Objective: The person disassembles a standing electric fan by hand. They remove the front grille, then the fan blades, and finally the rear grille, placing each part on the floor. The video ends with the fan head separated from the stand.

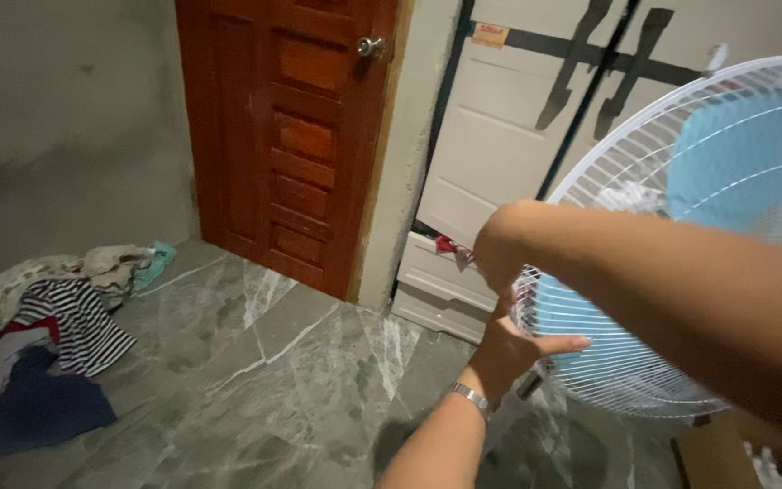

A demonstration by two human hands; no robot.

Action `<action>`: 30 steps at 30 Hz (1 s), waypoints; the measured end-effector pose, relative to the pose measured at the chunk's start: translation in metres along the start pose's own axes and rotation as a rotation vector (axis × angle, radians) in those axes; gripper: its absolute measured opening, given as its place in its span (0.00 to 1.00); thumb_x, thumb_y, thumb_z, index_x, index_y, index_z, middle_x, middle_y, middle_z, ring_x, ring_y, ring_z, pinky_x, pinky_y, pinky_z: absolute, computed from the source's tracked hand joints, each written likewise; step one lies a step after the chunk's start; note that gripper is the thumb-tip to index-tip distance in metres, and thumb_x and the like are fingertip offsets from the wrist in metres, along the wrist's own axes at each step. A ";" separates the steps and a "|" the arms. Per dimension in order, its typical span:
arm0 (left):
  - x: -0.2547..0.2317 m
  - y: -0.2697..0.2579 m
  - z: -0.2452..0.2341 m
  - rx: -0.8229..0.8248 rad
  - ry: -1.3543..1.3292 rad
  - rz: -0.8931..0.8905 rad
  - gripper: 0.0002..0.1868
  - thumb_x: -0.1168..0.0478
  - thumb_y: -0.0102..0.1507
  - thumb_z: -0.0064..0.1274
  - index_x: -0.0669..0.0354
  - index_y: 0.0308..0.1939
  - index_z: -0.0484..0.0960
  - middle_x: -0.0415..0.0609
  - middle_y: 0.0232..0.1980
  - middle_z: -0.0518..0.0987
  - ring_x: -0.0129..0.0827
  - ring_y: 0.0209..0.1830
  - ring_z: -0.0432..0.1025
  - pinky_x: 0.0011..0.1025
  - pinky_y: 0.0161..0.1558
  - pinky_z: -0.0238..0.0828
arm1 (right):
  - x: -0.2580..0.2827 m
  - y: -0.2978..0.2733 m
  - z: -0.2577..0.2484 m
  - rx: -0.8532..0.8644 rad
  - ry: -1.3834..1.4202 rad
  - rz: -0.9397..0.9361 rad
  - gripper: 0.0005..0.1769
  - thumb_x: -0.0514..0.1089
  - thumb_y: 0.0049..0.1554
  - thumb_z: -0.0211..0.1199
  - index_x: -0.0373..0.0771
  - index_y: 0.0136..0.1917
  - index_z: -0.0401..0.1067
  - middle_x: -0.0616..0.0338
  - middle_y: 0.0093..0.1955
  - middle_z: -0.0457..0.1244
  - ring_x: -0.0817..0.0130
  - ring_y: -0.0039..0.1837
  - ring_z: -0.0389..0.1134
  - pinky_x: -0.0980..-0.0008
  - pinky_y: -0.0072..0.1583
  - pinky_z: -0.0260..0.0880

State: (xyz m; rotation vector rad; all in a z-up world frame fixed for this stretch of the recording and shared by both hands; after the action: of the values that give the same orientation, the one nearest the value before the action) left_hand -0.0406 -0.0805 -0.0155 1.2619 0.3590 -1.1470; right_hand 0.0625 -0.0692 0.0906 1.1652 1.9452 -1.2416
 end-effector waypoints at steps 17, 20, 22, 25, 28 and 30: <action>0.076 0.020 -0.009 0.042 -0.021 -0.017 0.50 0.59 0.49 0.75 0.67 0.71 0.66 0.53 0.67 0.76 0.37 0.67 0.71 0.34 0.66 0.71 | 0.025 -0.017 -0.015 -0.005 0.022 0.026 0.33 0.56 0.38 0.83 0.53 0.57 0.82 0.58 0.58 0.71 0.56 0.61 0.72 0.58 0.58 0.72; 0.102 0.023 -0.019 -0.102 0.305 -0.156 0.47 0.62 0.49 0.74 0.61 0.68 0.65 0.50 0.65 0.76 0.34 0.63 0.72 0.33 0.62 0.70 | 0.031 -0.022 -0.014 -0.050 0.010 -0.017 0.33 0.59 0.38 0.82 0.53 0.57 0.82 0.58 0.58 0.71 0.56 0.60 0.72 0.58 0.58 0.72; 0.114 0.028 -0.016 -0.071 0.104 -0.066 0.41 0.62 0.56 0.69 0.62 0.70 0.67 0.52 0.68 0.76 0.35 0.66 0.71 0.34 0.64 0.70 | 0.034 -0.024 -0.015 -0.091 -0.002 -0.054 0.33 0.60 0.38 0.81 0.53 0.57 0.82 0.59 0.58 0.71 0.57 0.60 0.72 0.58 0.58 0.72; 0.119 0.037 -0.011 0.067 -0.107 0.009 0.36 0.60 0.65 0.62 0.64 0.75 0.67 0.52 0.74 0.74 0.35 0.73 0.69 0.33 0.70 0.67 | 0.036 -0.026 -0.014 -0.120 -0.017 -0.079 0.33 0.63 0.39 0.79 0.53 0.57 0.82 0.59 0.57 0.72 0.57 0.60 0.72 0.58 0.58 0.72; 0.107 0.034 -0.008 0.080 -0.342 -0.070 0.39 0.60 0.60 0.65 0.64 0.72 0.65 0.52 0.71 0.74 0.38 0.69 0.69 0.37 0.68 0.68 | 0.038 -0.027 -0.012 -0.131 -0.031 -0.089 0.33 0.65 0.39 0.78 0.53 0.56 0.82 0.60 0.57 0.72 0.58 0.60 0.72 0.58 0.58 0.72; 0.087 0.028 -0.006 0.056 -0.359 -0.080 0.43 0.61 0.54 0.68 0.64 0.70 0.65 0.53 0.68 0.74 0.39 0.67 0.70 0.38 0.65 0.69 | 0.036 -0.026 -0.011 -0.132 -0.045 -0.092 0.34 0.67 0.39 0.77 0.53 0.56 0.82 0.61 0.57 0.72 0.58 0.60 0.72 0.58 0.58 0.72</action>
State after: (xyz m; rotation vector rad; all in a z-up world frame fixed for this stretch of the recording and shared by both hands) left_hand 0.0235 -0.1196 -0.0679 1.0700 0.1104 -1.4310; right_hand 0.0228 -0.0507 0.0780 0.9844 2.0340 -1.1551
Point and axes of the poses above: each hand's wrist, its own y-axis towards the middle knuckle, its own z-axis out of the palm, x = y × z, the point moved 3 cm from there along y, towards the middle knuckle
